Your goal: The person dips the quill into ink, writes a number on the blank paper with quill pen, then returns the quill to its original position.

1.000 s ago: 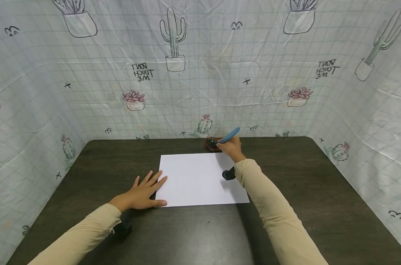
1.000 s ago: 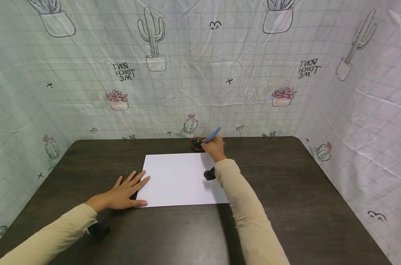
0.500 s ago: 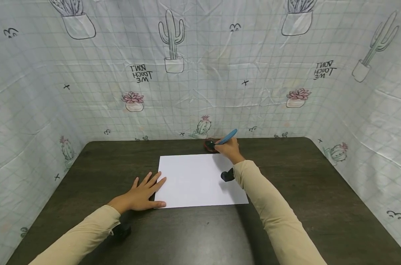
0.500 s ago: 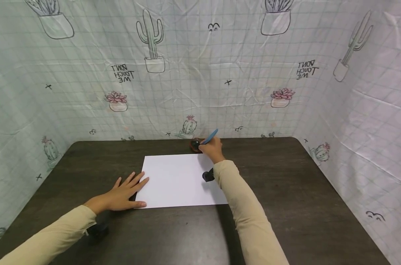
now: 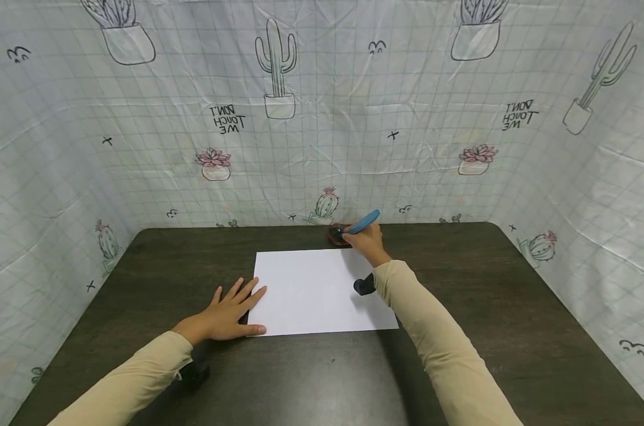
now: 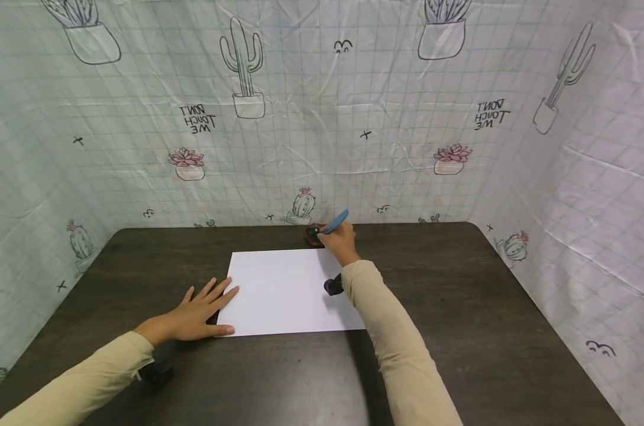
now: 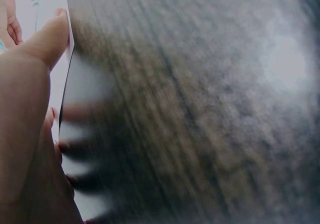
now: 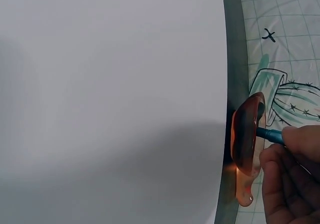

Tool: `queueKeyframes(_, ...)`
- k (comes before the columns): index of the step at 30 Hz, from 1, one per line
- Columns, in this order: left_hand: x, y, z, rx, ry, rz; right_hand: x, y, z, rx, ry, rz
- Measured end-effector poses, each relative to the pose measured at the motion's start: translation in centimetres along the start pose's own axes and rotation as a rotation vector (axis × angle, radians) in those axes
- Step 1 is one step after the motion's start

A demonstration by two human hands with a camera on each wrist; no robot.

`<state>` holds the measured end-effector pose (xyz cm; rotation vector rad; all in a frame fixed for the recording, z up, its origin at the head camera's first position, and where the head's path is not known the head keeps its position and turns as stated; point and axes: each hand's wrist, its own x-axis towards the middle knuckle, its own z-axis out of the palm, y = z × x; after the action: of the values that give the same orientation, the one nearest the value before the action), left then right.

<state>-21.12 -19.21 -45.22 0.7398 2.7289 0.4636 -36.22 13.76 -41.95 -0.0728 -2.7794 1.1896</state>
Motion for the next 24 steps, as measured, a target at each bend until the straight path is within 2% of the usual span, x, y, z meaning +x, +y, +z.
queueKeyframes(11, 0.0, 0.1, 0.0, -0.019, 0.012, 0.009, -0.3, 0.3, -0.5, 0.048, 0.049, 0.016)
queueKeyframes(15, -0.1, 0.1, 0.1, -0.023, 0.008, 0.009, -0.7, 0.1, -0.9, 0.036, 0.036, 0.026)
queueKeyframes(19, -0.2, 0.2, 0.0, -0.016, 0.008, 0.001, -1.5, -0.4, -1.2, 0.027, 0.013, -0.026)
queueKeyframes(24, -0.2, 0.4, -0.2, -0.019, 0.005, -0.003, -2.7, -0.4, -1.1, 0.100, -0.047, -0.108)
